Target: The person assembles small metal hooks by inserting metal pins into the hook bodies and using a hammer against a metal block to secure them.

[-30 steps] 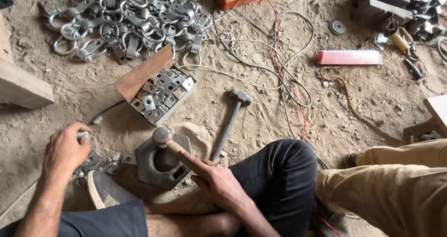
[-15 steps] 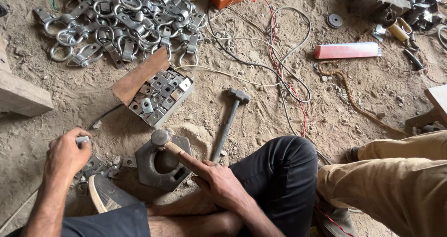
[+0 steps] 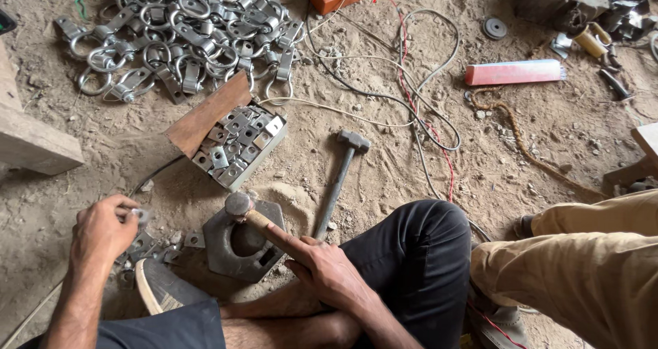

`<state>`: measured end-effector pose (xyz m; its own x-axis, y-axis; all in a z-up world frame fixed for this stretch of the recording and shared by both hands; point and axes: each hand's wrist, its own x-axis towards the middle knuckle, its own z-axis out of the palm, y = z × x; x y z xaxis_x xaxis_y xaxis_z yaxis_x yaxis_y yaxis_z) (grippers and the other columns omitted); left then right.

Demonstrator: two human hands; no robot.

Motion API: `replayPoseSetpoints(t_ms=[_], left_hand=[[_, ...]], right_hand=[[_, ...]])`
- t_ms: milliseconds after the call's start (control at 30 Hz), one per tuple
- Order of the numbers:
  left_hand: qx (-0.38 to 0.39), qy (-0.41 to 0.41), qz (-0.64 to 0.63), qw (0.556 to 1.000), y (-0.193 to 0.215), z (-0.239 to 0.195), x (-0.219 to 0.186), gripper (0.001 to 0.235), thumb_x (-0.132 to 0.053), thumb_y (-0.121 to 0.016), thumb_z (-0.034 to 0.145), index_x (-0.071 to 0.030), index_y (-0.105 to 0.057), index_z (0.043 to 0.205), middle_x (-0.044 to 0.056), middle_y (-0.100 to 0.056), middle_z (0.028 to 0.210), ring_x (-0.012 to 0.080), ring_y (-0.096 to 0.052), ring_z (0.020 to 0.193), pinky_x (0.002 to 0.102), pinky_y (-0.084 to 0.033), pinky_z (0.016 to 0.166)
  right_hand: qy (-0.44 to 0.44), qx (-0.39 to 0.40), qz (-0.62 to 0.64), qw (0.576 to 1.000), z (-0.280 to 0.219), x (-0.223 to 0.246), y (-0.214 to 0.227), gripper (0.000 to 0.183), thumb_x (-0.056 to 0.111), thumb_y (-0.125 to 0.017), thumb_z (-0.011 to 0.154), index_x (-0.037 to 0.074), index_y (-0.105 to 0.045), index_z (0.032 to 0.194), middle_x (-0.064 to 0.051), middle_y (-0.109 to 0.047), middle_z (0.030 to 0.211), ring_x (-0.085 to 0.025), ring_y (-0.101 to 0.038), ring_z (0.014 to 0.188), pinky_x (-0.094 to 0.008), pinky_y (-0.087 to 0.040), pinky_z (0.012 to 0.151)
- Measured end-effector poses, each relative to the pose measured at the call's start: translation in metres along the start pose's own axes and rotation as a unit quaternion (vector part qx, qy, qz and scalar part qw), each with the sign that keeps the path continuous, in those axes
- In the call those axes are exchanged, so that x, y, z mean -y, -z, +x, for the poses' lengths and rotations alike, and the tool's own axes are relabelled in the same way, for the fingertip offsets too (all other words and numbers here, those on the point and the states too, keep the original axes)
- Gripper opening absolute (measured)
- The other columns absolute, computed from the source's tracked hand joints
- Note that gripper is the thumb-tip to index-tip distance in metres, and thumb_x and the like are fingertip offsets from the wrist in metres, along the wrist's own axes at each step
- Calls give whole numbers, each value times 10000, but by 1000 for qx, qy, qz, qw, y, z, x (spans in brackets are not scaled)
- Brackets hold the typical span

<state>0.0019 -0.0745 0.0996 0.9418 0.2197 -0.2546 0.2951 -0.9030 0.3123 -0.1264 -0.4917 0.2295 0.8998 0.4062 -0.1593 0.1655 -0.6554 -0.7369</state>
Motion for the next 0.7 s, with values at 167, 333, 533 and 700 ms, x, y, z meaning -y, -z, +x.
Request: replayPoseSetpoints(t_ms=[167,333,533,700], left_hand=[[7,4,-8,1000,-2,-1,2,279,-105,-727,928,-158,-765,1199,65,-801,1132,252,-766,844,469,-603,816],[11,-4,9,1000,6,-5,-2,263,-126,-733,931,-165,-789,1185,82,-805,1112,252,-763,836,456,-613,801],[15,-3,2,1000,0,3,8,273,-128,-733,937,-147,-780,1206,98,-781,1195,237,-755,805,451,-613,766],[4,-11,5,1000,-8,3,17,322,-106,-762,922,-149,-776,1240,96,-788,1173,258,-726,771,459,-616,707]], right_hand=[[-3,3,5,1000,1,1,-1,747,166,-636,966,341,-310,1615,-157,-662,1031,-399,-691,833,-487,-570,734],[-7,4,-1,1000,0,1,0,739,170,-637,975,342,-316,1617,-161,-655,1013,-403,-684,823,-492,-563,734],[-1,-3,4,1000,0,1,-1,741,176,-640,975,338,-310,1618,-159,-642,998,-393,-682,817,-487,-564,718],[-6,1,7,1000,-1,1,0,735,177,-633,978,342,-310,1617,-152,-646,1017,-392,-682,802,-486,-567,713]])
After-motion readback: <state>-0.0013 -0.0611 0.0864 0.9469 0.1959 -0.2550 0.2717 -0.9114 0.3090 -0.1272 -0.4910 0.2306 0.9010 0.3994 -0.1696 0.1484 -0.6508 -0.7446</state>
